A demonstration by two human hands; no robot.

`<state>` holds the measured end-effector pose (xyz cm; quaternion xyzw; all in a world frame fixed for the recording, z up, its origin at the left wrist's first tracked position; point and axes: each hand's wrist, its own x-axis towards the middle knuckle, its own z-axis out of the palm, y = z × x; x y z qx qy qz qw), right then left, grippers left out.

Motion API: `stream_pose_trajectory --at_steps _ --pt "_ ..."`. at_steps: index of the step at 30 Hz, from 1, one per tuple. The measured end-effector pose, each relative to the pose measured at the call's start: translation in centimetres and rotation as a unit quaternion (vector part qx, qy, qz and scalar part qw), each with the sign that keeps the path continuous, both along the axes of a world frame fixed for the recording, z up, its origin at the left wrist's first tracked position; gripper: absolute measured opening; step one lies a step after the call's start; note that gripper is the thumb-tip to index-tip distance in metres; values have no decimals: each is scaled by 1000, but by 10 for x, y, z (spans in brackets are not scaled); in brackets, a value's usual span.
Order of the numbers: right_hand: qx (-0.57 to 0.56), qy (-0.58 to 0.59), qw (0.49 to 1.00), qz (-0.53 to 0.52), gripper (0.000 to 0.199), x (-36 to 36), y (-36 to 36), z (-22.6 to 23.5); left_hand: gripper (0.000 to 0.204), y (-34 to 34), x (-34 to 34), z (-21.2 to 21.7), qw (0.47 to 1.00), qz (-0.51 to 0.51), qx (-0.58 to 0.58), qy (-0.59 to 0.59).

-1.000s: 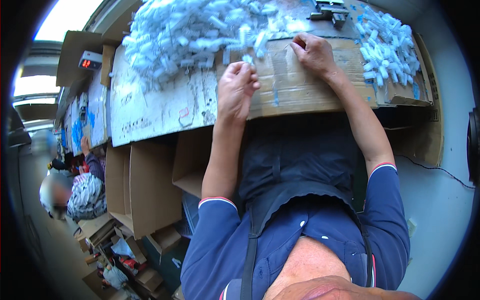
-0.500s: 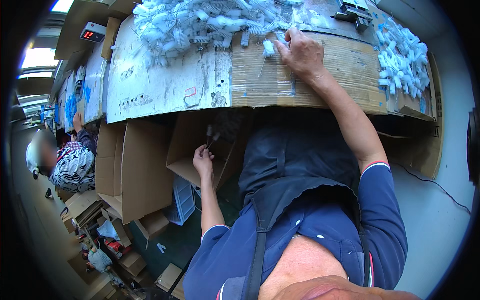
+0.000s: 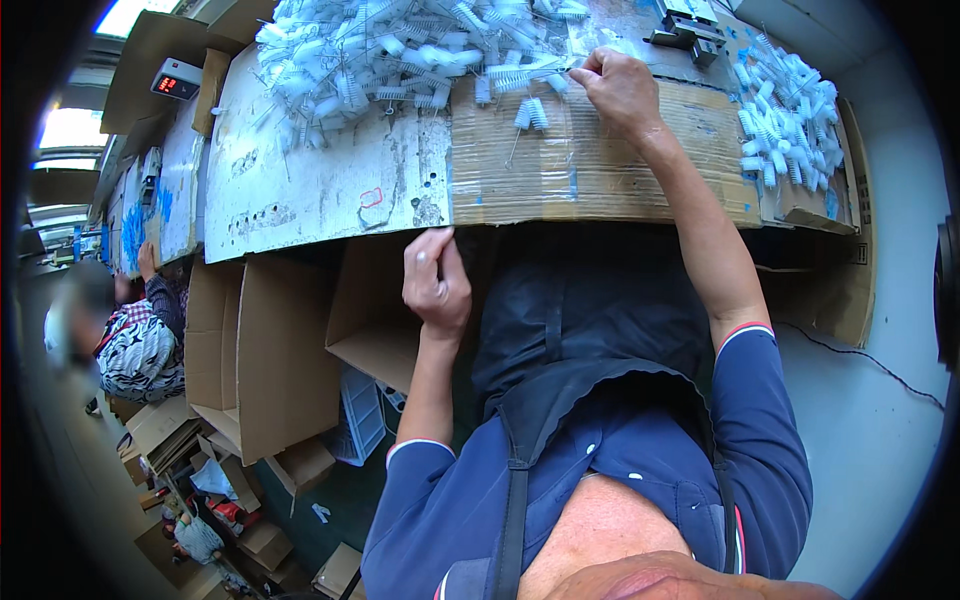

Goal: Measuring the dimensions of small white brushes using a caliper in a workshop setting.

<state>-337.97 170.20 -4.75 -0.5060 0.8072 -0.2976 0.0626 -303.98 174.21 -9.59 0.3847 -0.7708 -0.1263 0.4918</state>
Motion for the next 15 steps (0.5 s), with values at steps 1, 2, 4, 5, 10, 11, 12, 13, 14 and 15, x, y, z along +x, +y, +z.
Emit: stream_pose_trajectory --at_steps 1,2,4,5,10,11,12,13,14,15 --pt "0 -1 1000 0 23 -2 5 1 15 -8 -15 9 999 -25 -41 4" --pt "10 41 999 3 22 -3 8 1 18 -17 -31 11 998 -46 -32 9" --pt "13 87 996 2 21 -9 16 6 26 -36 -66 26 996 -80 -45 -9" --pt "-3 102 994 34 20 -15 21 0 32 -46 -87 32 993 -95 -61 -32" --pt "-50 83 988 124 18 -31 33 -19 46 -87 -168 28 972 -131 -95 -169" --pt "-48 85 988 122 18 -30 35 -15 46 -96 -176 23 972 -133 -95 -166" --pt "-38 74 990 112 18 -28 38 -12 44 -107 -180 18 966 -122 -105 -200" --pt "-27 63 993 101 18 -31 40 -10 41 -118 -185 12 959 -112 -115 -233" --pt "-22 7 997 77 20 -34 40 -12 35 -128 -187 9 960 -89 -119 -237" --pt "-22 7 997 76 20 -39 43 -12 35 -136 -189 7 960 -90 -120 -237"
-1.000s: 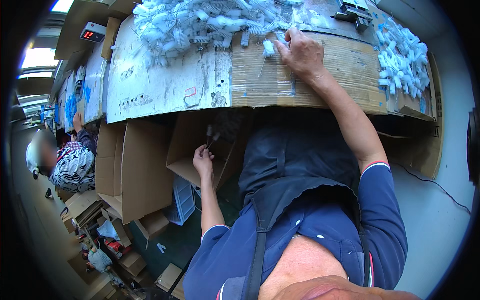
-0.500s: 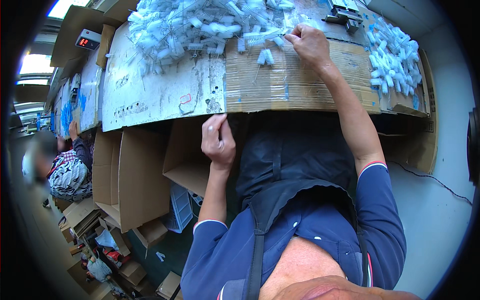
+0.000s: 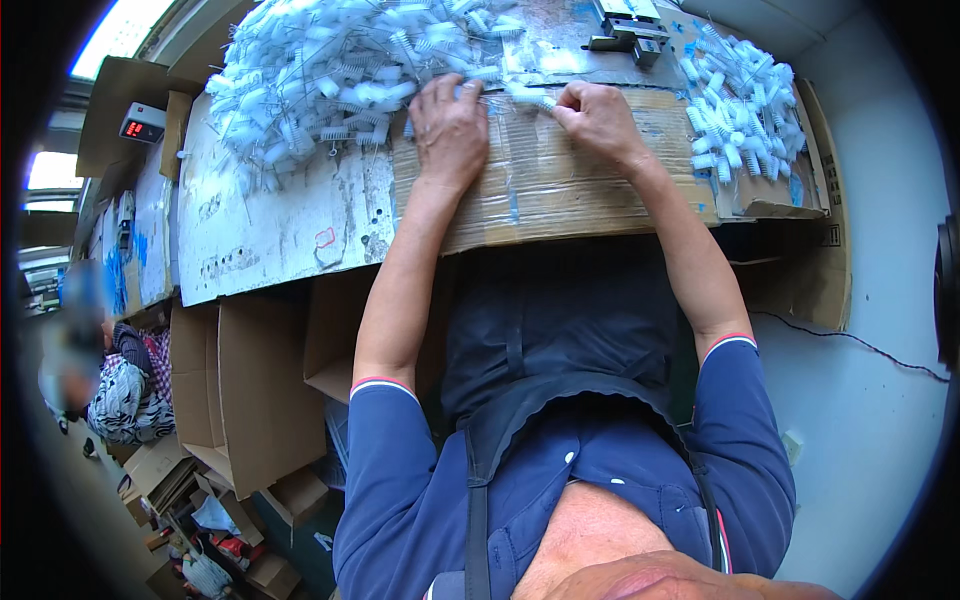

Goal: Measuring the dimensions of small white brushes using a caliper in a workshop setting.

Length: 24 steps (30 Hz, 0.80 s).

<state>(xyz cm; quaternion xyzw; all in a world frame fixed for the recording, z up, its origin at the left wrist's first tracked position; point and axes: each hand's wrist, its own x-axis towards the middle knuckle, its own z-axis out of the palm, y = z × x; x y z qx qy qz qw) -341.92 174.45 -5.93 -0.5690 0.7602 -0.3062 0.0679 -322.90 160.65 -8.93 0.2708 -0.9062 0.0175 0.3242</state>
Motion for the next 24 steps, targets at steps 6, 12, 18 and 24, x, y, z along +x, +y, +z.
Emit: stream_pose_trajectory --at_steps 6,12,18,24 --pt "-49 -167 982 -75 21 -20 28 -2 41 15 -22 12 998 23 -48 43" --pt "-82 -261 961 -44 19 -31 30 -8 44 45 -61 27 985 -138 23 106" --pt "10 27 998 -56 14 -18 34 4 30 22 -64 2 979 -196 34 48" --pt "-89 -4 989 -121 16 -37 54 -1 23 17 -58 6 975 -199 52 84"
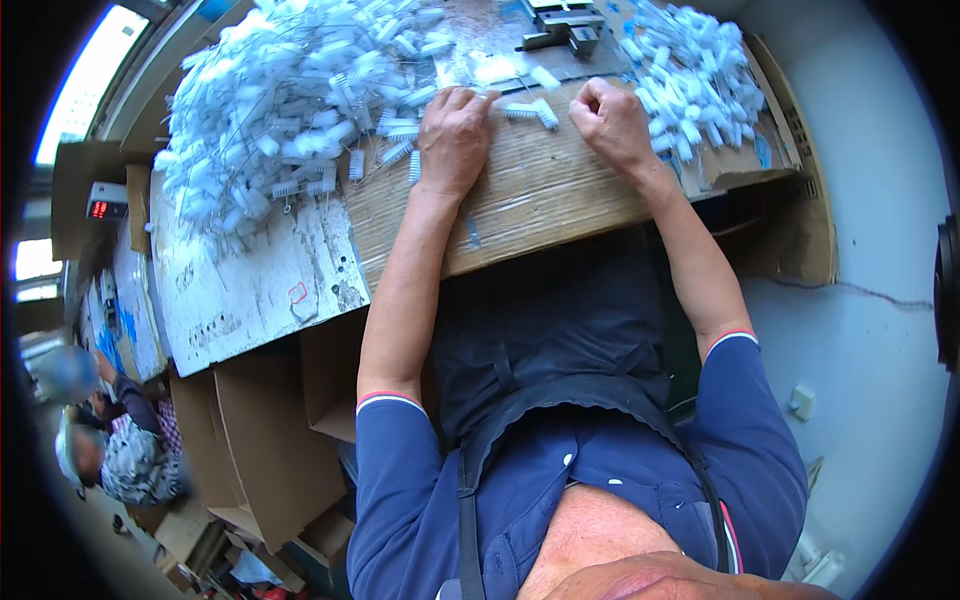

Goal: Measuring the dimensions of small white brushes using a caliper in a workshop setting.

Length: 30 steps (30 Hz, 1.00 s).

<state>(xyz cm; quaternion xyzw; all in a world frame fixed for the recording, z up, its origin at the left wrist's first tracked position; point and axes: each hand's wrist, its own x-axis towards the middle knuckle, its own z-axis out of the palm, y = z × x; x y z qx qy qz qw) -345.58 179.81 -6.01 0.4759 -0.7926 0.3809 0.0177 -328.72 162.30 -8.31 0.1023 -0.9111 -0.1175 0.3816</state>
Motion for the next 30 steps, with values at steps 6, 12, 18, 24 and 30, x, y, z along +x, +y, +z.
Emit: stream_pose_trajectory --at_steps 6,12,18,24,30 --pt "-32 139 989 43 15 -13 3 -44 39 1 -26 -8 999 -32 -14 -35" --pt "2 45 998 -46 15 -9 5 -31 38 20 -51 3 979 -110 -36 -167" --pt "-65 41 997 -8 22 -8 8 -52 44 36 -36 2 989 50 -88 -110" --pt "-203 79 976 25 7 -9 10 -55 45 47 -70 25 834 -17 551 23" --pt "-134 26 991 -6 12 7 27 -25 38 51 -82 27 707 -52 697 111"
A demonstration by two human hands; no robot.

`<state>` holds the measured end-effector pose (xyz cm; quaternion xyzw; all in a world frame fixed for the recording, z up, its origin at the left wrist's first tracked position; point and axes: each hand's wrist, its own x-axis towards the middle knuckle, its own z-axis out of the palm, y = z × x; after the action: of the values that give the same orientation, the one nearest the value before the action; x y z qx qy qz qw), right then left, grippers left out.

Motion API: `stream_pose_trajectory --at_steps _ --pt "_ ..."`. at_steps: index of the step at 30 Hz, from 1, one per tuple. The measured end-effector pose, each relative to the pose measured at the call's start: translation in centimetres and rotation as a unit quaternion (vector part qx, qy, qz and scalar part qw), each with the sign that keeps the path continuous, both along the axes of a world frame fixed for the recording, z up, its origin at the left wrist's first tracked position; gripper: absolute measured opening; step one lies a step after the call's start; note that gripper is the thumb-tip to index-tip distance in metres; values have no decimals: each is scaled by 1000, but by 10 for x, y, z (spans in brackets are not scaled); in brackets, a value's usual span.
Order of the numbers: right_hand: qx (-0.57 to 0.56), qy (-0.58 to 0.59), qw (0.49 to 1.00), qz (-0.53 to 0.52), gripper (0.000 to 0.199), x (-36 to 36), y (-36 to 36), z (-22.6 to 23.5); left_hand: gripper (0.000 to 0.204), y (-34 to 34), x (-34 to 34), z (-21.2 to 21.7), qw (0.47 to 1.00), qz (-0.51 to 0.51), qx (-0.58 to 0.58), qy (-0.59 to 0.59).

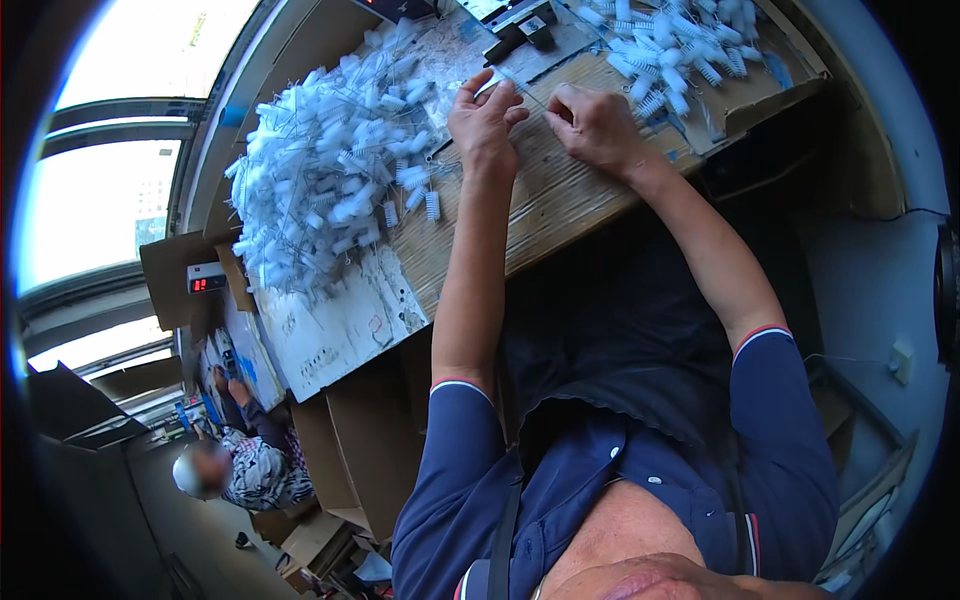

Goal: Measuring the dimensions of small white brushes using a caliper in a workshop setting.

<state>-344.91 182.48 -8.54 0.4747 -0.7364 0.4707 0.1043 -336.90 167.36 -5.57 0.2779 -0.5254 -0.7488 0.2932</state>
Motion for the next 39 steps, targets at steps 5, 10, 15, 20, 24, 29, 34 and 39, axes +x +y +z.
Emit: stream_pose_trajectory --at_steps 5,10,15,20,24,29,34,39 --pt "37 -47 998 2 18 -6 -6 4 28 -13 -9 -5 994 -83 59 26" --pt "49 -110 993 -17 22 -16 -12 4 24 -17 -17 -8 994 -106 20 3" --pt "127 -82 985 -86 24 -40 -29 8 21 -20 5 -2 943 20 -324 -77" --pt "115 -23 984 -133 23 -58 -50 1 13 -46 26 -15 798 114 -587 -76" --pt "113 -22 984 -136 21 -61 -55 -1 12 -45 37 -20 834 101 -537 -71" --pt "104 -11 983 -150 21 -56 -62 -2 13 -47 36 -20 840 110 -527 -74" --pt "99 -1 983 -155 22 -53 -66 -1 14 -48 36 -22 839 113 -528 -56" --pt "95 -19 983 -155 19 -54 -66 -2 13 -48 36 -21 843 107 -521 -79"
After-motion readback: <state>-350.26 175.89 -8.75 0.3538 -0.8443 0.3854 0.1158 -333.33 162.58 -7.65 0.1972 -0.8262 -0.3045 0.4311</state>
